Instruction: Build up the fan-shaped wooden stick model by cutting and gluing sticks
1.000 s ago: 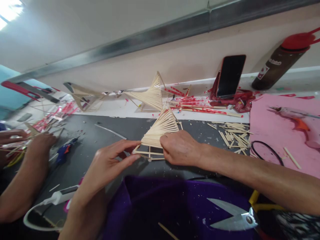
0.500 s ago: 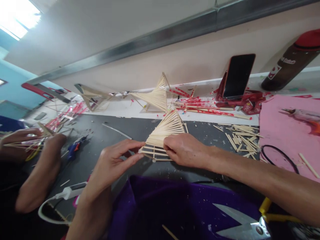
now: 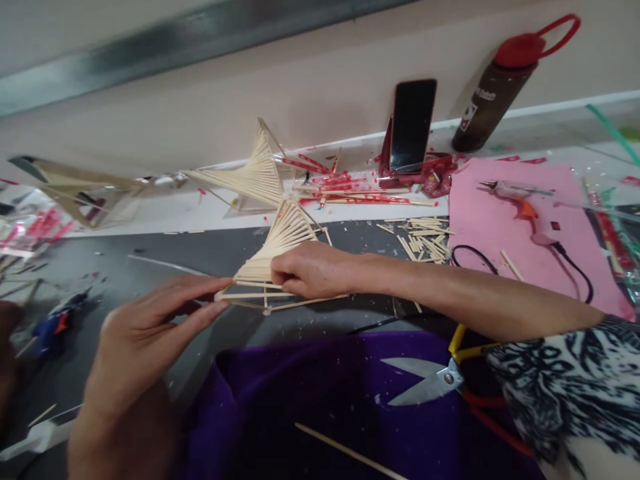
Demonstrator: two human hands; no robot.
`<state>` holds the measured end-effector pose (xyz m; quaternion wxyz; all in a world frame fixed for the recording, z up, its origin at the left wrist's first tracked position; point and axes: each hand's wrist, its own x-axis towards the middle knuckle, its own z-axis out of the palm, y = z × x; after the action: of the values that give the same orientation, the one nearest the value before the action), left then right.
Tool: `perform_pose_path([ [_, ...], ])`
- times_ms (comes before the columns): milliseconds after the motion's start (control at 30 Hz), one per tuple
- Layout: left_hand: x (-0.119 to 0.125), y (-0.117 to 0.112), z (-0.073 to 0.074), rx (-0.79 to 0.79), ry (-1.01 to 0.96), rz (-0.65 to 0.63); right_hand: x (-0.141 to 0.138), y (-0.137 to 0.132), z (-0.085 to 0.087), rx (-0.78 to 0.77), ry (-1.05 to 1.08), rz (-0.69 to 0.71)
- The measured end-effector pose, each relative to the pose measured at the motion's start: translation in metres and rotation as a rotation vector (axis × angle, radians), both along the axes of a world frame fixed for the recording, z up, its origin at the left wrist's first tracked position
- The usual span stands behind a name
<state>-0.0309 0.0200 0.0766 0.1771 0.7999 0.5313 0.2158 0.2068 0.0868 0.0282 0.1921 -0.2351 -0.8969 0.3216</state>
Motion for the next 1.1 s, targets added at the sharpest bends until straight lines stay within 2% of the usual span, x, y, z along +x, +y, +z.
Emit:
perform_pose_path([
  [367, 0.0015, 0.0004, 0.0012, 0.023, 0.03, 0.009, 0.0038, 0.0004, -0.0055, 0.066, 0.007, 0.0],
  [1100, 0.0004, 0.0008, 0.0, 0.01, 0.064, 0.018, 0.0054, -0.0029, 0.0005, 0.072, -0.04, 0.043],
])
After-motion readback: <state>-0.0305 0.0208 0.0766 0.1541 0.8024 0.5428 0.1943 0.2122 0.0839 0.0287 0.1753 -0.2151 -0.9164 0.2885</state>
